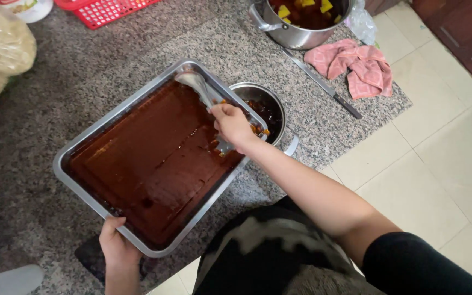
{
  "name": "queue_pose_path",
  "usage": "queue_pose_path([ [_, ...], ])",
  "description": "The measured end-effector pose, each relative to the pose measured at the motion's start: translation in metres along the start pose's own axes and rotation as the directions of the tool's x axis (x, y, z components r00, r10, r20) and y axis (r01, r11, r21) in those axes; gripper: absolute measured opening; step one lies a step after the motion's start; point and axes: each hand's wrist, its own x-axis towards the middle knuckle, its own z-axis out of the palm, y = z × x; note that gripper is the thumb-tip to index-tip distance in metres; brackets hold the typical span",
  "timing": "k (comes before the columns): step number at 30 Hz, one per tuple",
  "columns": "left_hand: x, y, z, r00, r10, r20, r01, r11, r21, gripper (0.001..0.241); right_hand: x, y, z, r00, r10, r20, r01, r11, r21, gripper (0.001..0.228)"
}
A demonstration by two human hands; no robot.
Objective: Cutting a tray of dark-colored jelly into small squares using a knife and then scooping the pieces into a metal pot using a ladle.
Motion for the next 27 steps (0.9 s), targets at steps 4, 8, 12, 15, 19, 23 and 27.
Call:
queue_pose_path([
  [4, 0.003, -0.003, 0.008, 0.999, 0.006, -0.043, -0.005, 1.0, 0.023, 0.07, 0.011, 0.005, 0.011, 0.998, 0.01, -0.054, -0.013, 0.998, -0.055, 0.024],
  [8, -0.011, 0.008, 0.043, 0.958, -0.081, -0.274, 0.117, 0.986, 0.117, 0.073, 0.0, 0.033, 0.001, 0.993, -0.099, -0.06, 0.076, 0.95, -0.303, 0.03],
  [12, 0.002, -0.005, 0.004, 0.995, -0.05, -0.086, 0.058, 0.994, 0.096, 0.076, -0.051, 0.038, -0.017, 0.975, -0.216, -0.042, 0.17, 0.859, -0.483, 0.031],
  [15, -0.004, -0.001, 0.017, 0.989, -0.078, -0.127, 0.092, 0.989, 0.114, 0.078, -0.087, 0.04, -0.035, 0.947, -0.317, -0.047, 0.219, 0.748, -0.627, 0.029],
  [19, -0.002, -0.004, 0.009, 0.998, -0.028, -0.062, 0.034, 0.995, 0.094, 0.076, -0.134, 0.031, -0.051, 0.965, -0.215, -0.152, 0.049, 0.714, -0.698, 0.029],
  [23, -0.004, -0.007, 0.008, 0.997, -0.02, -0.068, 0.026, 0.996, 0.088, 0.075, -0.165, 0.03, -0.064, 0.954, -0.194, -0.229, -0.039, 0.678, -0.734, 0.027],
  [27, -0.003, -0.008, 0.005, 0.998, 0.004, -0.07, 0.004, 0.993, 0.117, 0.074, -0.176, 0.023, -0.059, 0.913, -0.403, -0.058, 0.235, 0.639, -0.732, 0.025],
])
